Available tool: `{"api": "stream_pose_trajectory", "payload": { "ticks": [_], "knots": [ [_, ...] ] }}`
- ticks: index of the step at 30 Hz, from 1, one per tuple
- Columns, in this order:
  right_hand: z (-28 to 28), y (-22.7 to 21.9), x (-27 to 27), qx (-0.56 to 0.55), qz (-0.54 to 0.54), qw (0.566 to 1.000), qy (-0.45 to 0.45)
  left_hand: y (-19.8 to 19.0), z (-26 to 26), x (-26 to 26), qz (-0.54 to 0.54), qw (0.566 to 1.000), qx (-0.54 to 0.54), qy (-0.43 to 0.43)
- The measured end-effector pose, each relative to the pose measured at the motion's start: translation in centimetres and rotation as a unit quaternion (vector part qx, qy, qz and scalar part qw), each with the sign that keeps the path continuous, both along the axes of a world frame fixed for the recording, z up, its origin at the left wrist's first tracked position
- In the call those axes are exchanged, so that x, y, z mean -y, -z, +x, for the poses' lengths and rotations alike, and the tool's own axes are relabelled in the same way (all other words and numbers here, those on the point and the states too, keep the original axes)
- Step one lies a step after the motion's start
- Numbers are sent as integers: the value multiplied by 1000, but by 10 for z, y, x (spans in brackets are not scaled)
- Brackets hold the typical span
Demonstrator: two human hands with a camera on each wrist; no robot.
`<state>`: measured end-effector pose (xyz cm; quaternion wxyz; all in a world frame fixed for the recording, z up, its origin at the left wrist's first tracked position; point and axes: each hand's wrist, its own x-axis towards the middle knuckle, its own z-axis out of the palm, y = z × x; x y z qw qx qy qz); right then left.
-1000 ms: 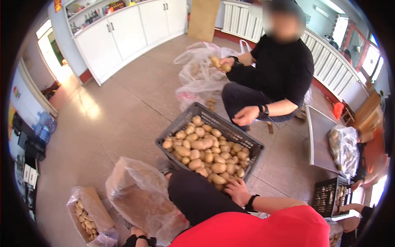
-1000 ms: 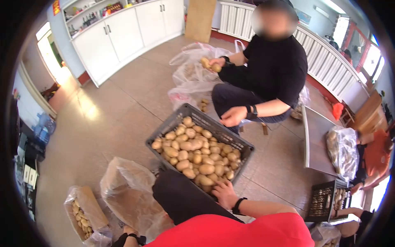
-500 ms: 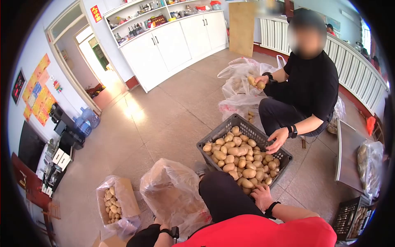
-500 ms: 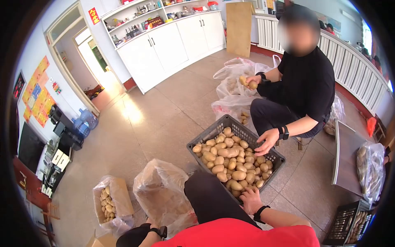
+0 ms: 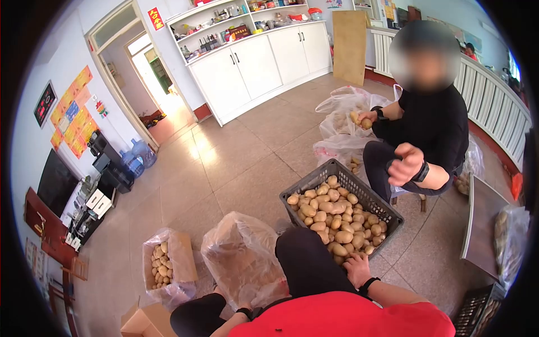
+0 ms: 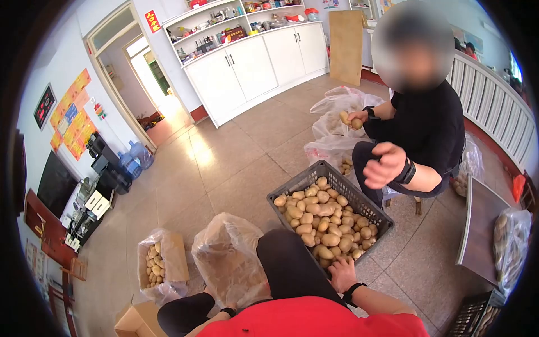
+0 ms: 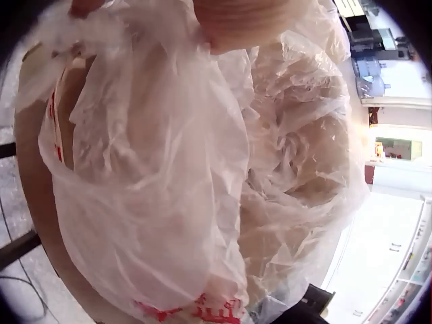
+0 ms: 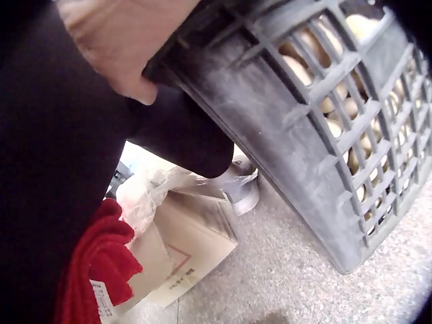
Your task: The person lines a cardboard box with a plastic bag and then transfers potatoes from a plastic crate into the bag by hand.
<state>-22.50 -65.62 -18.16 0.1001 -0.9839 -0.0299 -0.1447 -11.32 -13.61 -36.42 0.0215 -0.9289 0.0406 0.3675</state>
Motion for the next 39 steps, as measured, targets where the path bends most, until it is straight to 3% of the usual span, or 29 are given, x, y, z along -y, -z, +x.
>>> {"api": "stream_pose_trajectory", "payload": {
  "ticks": [4,8,18,19,21,22,24,26,27,28,30,32,34,37,39],
  "knots": [
    [0,-3,-1,-13,-1,1000,5,-5,-9,11,-56,997,38,-33],
    [-1,-4,-3,-23,-15,1000,6,-45,-16,27,-105,990,72,-63],
    [0,-24,-8,-3,7,1000,4,-44,14,8,-100,986,44,-127],
    [0,-24,-9,-7,5,1000,4,4,24,-6,-113,983,43,-139],
    [1,-24,-9,6,10,1000,2,20,11,-11,-119,984,66,-116],
    [1,-21,-7,2,7,1000,3,-4,27,-22,-123,984,93,-93],
    [2,-14,-5,-11,11,1000,-13,-6,30,-23,-133,982,88,-97],
    [3,-14,-4,-16,7,1000,-13,-46,24,-10,-188,966,116,-135],
    [3,-14,-5,-17,7,1000,-14,22,33,-34,-445,799,54,-400],
    [3,-15,-5,-21,4,1000,-14,33,11,-35,-446,798,50,-402],
    [4,-17,-6,-28,3,999,-16,2,28,-17,-539,529,-43,-655],
    [5,-25,-10,-23,1,1000,-10,21,29,-22,-553,528,-27,-645],
    [7,-29,-14,-19,-1,1000,-2,14,28,-13,-573,474,24,-668],
    [8,-26,-12,-39,-17,999,2,10,31,-6,-580,458,31,-673],
    [7,-19,-11,-24,-24,999,-3,-6,31,18,-619,402,70,-671]
  ]
}}
